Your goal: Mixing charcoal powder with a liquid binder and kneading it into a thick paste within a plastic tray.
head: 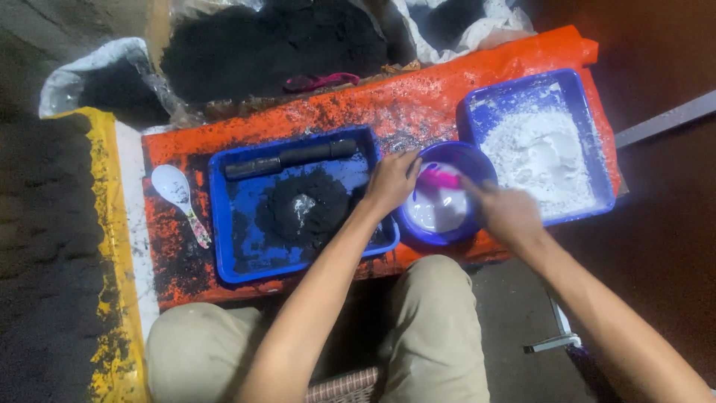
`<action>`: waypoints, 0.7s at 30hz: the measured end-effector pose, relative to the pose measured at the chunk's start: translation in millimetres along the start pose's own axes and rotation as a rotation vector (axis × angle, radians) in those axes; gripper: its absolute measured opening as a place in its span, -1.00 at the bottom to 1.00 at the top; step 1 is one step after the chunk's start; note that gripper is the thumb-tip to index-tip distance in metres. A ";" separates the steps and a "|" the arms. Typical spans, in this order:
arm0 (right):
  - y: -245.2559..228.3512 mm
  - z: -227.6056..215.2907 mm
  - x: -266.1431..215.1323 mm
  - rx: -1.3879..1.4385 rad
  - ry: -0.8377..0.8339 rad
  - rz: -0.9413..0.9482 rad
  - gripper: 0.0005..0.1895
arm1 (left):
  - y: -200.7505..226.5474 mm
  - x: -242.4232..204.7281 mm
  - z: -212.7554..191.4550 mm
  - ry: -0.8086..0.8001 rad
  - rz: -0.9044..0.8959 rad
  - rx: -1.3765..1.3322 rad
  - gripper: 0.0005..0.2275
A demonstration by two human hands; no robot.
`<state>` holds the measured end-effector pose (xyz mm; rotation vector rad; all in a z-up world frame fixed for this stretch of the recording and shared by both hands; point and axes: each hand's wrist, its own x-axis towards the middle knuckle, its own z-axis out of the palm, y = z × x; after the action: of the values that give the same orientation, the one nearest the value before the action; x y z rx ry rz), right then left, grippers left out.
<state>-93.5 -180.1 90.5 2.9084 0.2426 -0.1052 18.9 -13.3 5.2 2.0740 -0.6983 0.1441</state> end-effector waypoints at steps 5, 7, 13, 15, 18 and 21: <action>-9.7 -6.8 -16.9 0.254 -0.064 0.007 -0.62 | -0.2 2.0 3.2 0.006 0.025 -0.001 -0.84; 6.6 3.3 -18.7 0.258 -0.050 0.030 -0.63 | -0.8 -0.2 3.1 0.010 0.024 0.023 -0.84; 27.5 15.7 -4.4 0.013 0.150 0.167 -0.69 | 7.1 0.9 0.0 -0.008 0.042 0.009 -0.84; 22.2 31.0 5.3 0.151 0.083 0.128 -0.56 | 9.5 0.1 -1.1 0.000 0.065 0.063 -0.83; -3.7 12.2 2.3 0.093 0.032 0.010 -0.52 | 0.1 2.7 6.5 0.014 0.068 0.062 -0.82; 17.7 8.9 8.2 -0.090 0.004 -0.066 -0.56 | 4.9 1.8 5.2 0.001 0.079 0.068 -0.83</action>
<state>-82.9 -197.8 84.8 2.8121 0.3350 -0.0972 16.9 -20.3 6.4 2.1115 -0.7851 0.2162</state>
